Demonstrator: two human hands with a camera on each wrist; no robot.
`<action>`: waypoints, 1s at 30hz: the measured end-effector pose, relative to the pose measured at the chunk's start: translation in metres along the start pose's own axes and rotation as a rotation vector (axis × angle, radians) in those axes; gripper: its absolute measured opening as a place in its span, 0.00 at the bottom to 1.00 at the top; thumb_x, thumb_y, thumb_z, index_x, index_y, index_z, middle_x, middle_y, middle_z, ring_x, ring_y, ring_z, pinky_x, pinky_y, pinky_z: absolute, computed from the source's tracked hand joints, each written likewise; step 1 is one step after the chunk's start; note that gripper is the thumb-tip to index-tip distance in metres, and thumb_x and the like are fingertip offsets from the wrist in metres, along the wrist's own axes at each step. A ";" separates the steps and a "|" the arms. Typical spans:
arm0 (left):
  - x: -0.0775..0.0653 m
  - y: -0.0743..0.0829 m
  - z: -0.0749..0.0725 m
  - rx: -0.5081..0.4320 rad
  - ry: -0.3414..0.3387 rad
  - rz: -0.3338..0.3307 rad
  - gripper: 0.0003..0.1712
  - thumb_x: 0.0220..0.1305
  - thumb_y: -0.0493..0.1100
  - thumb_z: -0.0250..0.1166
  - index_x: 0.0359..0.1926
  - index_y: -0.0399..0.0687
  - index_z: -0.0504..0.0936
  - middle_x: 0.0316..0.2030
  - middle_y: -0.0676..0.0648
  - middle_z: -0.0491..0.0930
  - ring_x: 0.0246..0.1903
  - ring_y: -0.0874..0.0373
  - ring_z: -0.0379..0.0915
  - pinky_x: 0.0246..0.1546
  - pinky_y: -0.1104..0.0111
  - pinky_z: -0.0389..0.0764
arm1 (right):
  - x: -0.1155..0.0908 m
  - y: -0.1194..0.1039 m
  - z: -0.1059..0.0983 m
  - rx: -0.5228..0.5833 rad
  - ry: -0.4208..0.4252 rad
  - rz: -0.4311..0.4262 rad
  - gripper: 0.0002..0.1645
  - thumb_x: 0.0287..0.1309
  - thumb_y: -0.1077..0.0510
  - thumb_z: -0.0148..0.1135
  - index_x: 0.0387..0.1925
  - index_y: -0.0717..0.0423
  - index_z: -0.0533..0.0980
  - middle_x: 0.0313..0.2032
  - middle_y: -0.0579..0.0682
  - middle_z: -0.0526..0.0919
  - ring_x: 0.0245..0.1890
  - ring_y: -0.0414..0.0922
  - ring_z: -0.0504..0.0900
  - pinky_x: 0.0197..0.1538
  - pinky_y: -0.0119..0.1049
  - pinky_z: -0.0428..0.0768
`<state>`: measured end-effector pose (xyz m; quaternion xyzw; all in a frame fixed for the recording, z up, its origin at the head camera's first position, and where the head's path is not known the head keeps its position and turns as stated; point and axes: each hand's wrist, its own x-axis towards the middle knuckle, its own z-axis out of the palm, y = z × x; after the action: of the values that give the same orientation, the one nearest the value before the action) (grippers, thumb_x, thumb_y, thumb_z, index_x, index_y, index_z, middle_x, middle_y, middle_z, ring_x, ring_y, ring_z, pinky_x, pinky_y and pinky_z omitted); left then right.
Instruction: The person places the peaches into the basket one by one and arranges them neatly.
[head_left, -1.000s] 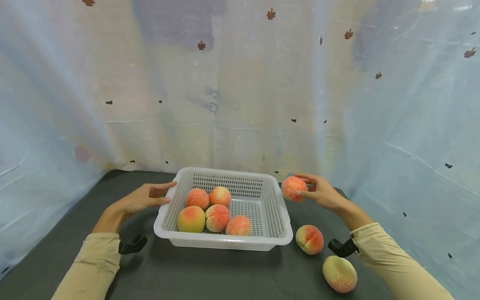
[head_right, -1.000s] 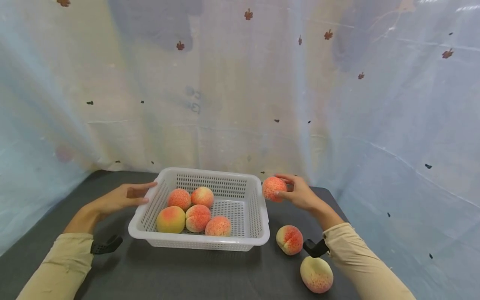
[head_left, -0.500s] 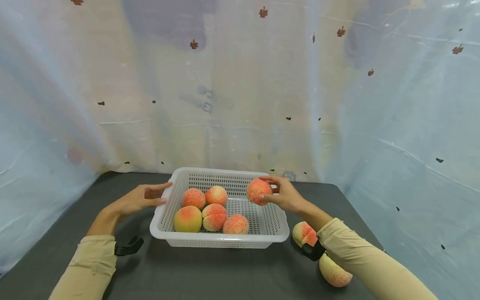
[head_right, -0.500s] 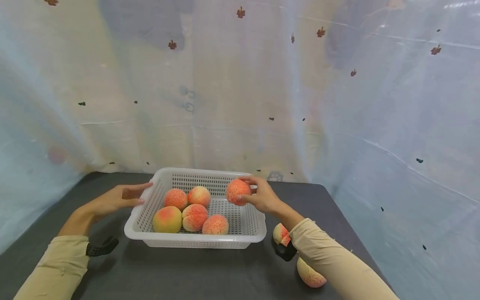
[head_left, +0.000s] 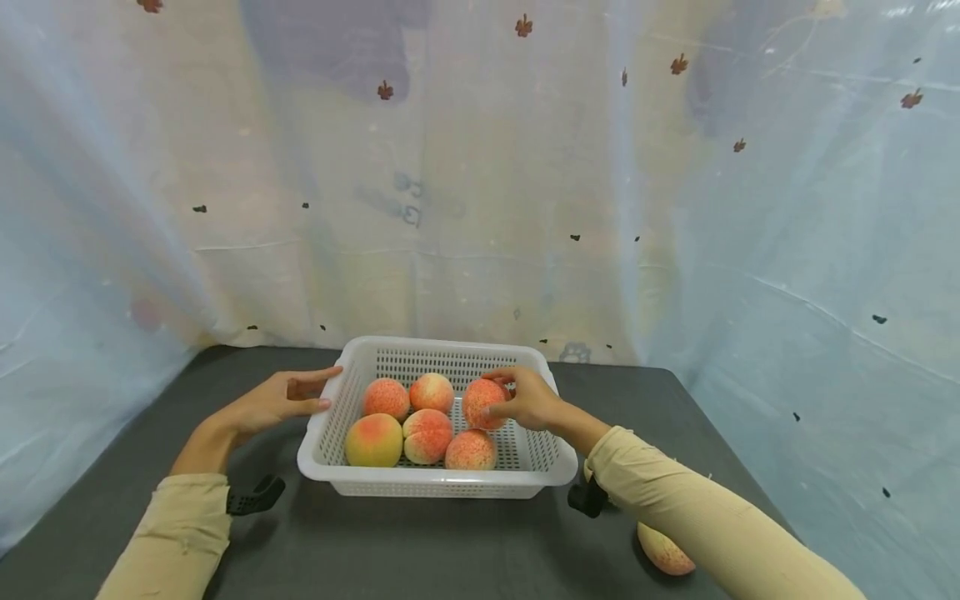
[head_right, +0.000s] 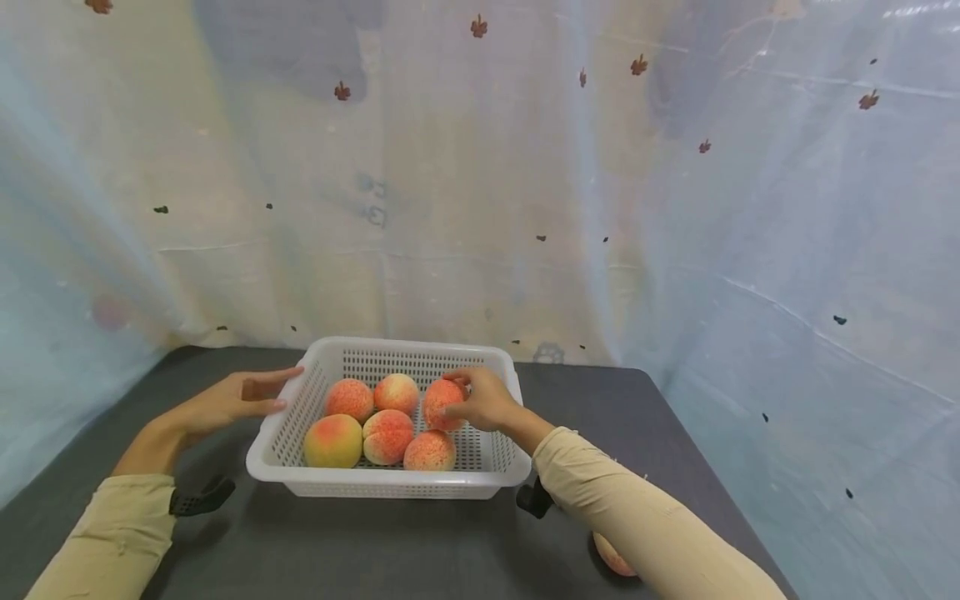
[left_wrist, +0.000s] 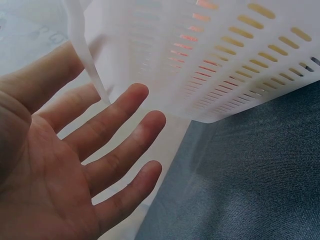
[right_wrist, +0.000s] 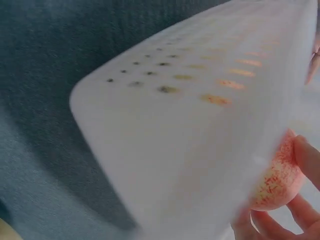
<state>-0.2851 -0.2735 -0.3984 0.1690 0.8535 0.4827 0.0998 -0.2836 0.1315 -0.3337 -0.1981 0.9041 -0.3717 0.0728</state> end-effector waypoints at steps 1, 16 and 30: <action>0.000 0.000 0.000 0.001 0.001 0.001 0.43 0.70 0.52 0.65 0.79 0.51 0.56 0.74 0.34 0.63 0.69 0.34 0.68 0.63 0.37 0.72 | 0.002 -0.002 0.000 -0.013 -0.001 0.006 0.35 0.56 0.64 0.73 0.66 0.60 0.74 0.54 0.60 0.82 0.42 0.46 0.83 0.40 0.35 0.82; 0.000 -0.003 0.001 -0.002 0.007 0.010 0.43 0.70 0.52 0.65 0.79 0.50 0.57 0.72 0.34 0.66 0.66 0.37 0.72 0.62 0.37 0.73 | 0.022 -0.012 0.007 -0.143 -0.103 0.065 0.33 0.56 0.66 0.72 0.64 0.58 0.76 0.60 0.63 0.80 0.57 0.54 0.80 0.55 0.43 0.81; -0.002 0.001 0.001 -0.014 -0.010 0.050 0.42 0.71 0.49 0.65 0.79 0.48 0.56 0.72 0.32 0.65 0.65 0.37 0.73 0.62 0.39 0.75 | 0.014 -0.002 0.006 -0.162 -0.335 0.126 0.38 0.68 0.50 0.62 0.75 0.55 0.63 0.73 0.57 0.67 0.72 0.54 0.67 0.70 0.54 0.71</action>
<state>-0.2831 -0.2729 -0.3983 0.1917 0.8451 0.4902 0.0931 -0.2945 0.1204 -0.3369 -0.2055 0.9168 -0.2544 0.2290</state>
